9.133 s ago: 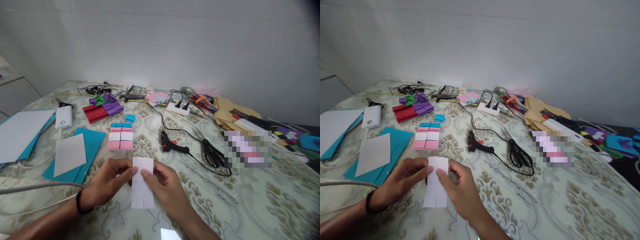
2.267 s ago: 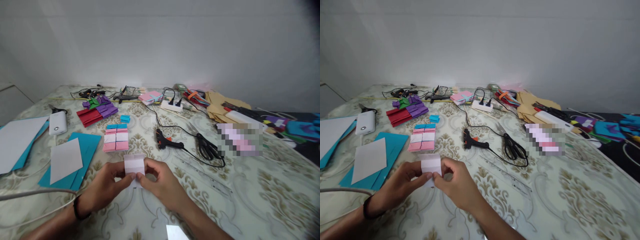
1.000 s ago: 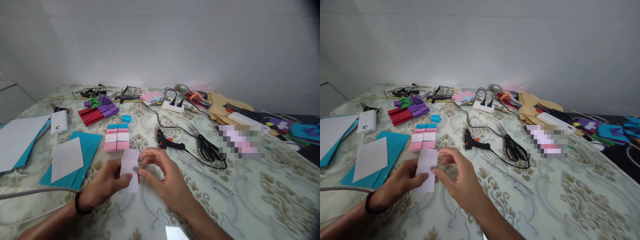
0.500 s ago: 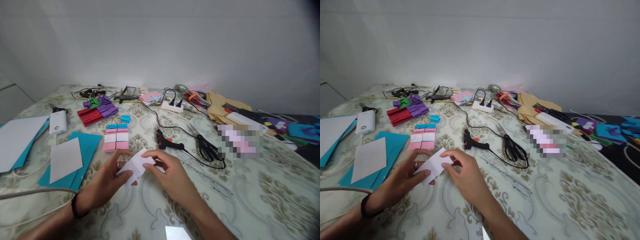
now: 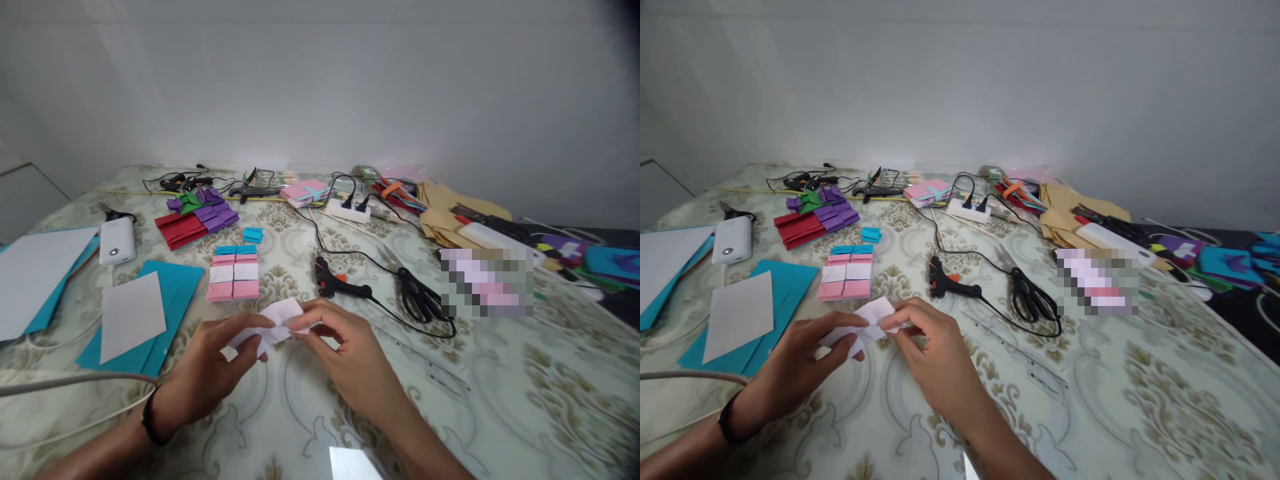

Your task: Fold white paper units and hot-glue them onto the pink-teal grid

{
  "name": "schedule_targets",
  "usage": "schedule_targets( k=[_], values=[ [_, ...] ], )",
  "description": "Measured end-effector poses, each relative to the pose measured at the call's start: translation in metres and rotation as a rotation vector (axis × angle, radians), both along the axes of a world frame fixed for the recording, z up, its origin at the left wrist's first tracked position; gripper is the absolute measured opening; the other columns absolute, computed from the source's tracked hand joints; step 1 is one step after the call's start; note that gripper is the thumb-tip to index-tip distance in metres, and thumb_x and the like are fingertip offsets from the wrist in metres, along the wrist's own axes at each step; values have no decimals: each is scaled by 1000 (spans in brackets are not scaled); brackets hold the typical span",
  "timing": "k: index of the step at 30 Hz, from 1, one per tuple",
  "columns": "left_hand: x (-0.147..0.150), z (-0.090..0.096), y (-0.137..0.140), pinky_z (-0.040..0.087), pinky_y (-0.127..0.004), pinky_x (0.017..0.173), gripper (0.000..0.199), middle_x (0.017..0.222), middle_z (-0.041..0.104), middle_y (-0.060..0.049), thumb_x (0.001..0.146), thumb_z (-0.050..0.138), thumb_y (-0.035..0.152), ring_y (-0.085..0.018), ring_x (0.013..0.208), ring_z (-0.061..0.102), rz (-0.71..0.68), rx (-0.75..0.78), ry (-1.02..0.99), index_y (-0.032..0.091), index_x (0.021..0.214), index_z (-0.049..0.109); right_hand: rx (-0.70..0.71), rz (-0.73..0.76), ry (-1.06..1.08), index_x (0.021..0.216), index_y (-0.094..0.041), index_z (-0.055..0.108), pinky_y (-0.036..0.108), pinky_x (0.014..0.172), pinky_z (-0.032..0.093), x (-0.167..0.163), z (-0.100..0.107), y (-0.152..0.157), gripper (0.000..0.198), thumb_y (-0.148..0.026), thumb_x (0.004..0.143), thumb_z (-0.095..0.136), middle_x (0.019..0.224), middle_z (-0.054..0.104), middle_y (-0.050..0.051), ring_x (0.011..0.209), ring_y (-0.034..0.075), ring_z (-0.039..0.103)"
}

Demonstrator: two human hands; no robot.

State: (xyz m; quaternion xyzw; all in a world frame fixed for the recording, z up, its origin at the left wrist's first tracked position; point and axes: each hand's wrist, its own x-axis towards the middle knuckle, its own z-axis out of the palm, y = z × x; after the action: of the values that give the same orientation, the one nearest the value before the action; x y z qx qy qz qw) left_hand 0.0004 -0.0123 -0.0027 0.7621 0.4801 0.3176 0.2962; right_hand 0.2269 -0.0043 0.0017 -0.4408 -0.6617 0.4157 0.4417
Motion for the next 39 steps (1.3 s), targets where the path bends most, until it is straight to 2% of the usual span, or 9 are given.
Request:
schedule_targets(
  k=[4, 11, 16, 21, 25, 27, 32, 35, 39],
  values=[
    [1, -2, 1, 55, -19, 63, 28, 81, 82, 7, 94, 61, 14, -12, 69, 75, 13, 34, -4, 29, 114, 75, 11, 35, 2, 90, -25, 74, 22, 78, 55, -1, 3, -1, 24, -5, 92, 62, 105, 73, 0, 96, 14, 70],
    [4, -3, 0, 56, -21, 63, 17, 87, 84, 3, 91, 67, 18, -15, 71, 77, 24, 54, 12, 26, 98, 80, 28, 84, -71, 97, -26, 74, 23, 81, 56, -3, 2, -1, 17, -9, 92, 72, 99, 71, -1, 89, 14, 69],
    [5, 0, 1, 58, -22, 68, 16, 94, 86, 2, 92, 68, 23, -17, 78, 80, 53, 3, -7, 26, 101, 81, 154, 91, -106, 98, -25, 77, 26, 86, 58, -6, -4, -3, 23, -5, 93, 67, 102, 72, 2, 96, 16, 72],
    [5, 1, 3, 59, -26, 72, 23, 96, 86, -2, 99, 62, 35, -20, 85, 80, 83, -101, -56, 24, 100, 82, 299, 66, -153, 102, -23, 75, 28, 91, 60, -12, -7, -8, 17, -10, 92, 71, 107, 71, 6, 101, 19, 73],
    [5, -2, 4, 57, -27, 73, 14, 91, 84, -1, 93, 69, 32, -20, 80, 77, 124, -125, -98, 23, 93, 80, 391, 57, -182, 106, -22, 73, 37, 99, 59, -17, -5, -15, 13, -17, 94, 69, 123, 68, 10, 115, 25, 69],
    [5, -4, 5, 55, -26, 67, 12, 83, 81, 0, 92, 68, 32, -18, 72, 73, 146, -134, -84, 22, 90, 76, 402, 46, -152, 107, -24, 71, 40, 101, 59, -18, -4, -19, 15, -16, 95, 66, 128, 66, 11, 118, 25, 67],
    [6, -4, 3, 40, -22, 50, 15, 64, 62, 7, 84, 70, 29, -13, 53, 56, 266, -8, 14, 23, 88, 57, 253, -39, 5, 131, -30, 57, 39, 98, 61, -20, -6, -21, 43, -15, 92, 67, 129, 66, 8, 118, 23, 67],
    [8, -5, 2, 43, -23, 53, 20, 71, 68, 6, 84, 67, 24, -14, 56, 62, 218, 8, 55, 24, 100, 55, 96, -33, 37, 140, -31, 51, 36, 93, 63, -21, -9, -16, 52, -15, 93, 66, 131, 67, 7, 114, 21, 69],
    [9, -7, 0, 51, -27, 63, 35, 83, 79, 2, 87, 64, 20, -19, 67, 73, 122, -27, 83, 25, 121, 54, -6, 46, -61, 141, -30, 55, 35, 89, 64, -17, -10, -9, 53, -11, 92, 62, 116, 74, 3, 95, 17, 73]
  ],
)
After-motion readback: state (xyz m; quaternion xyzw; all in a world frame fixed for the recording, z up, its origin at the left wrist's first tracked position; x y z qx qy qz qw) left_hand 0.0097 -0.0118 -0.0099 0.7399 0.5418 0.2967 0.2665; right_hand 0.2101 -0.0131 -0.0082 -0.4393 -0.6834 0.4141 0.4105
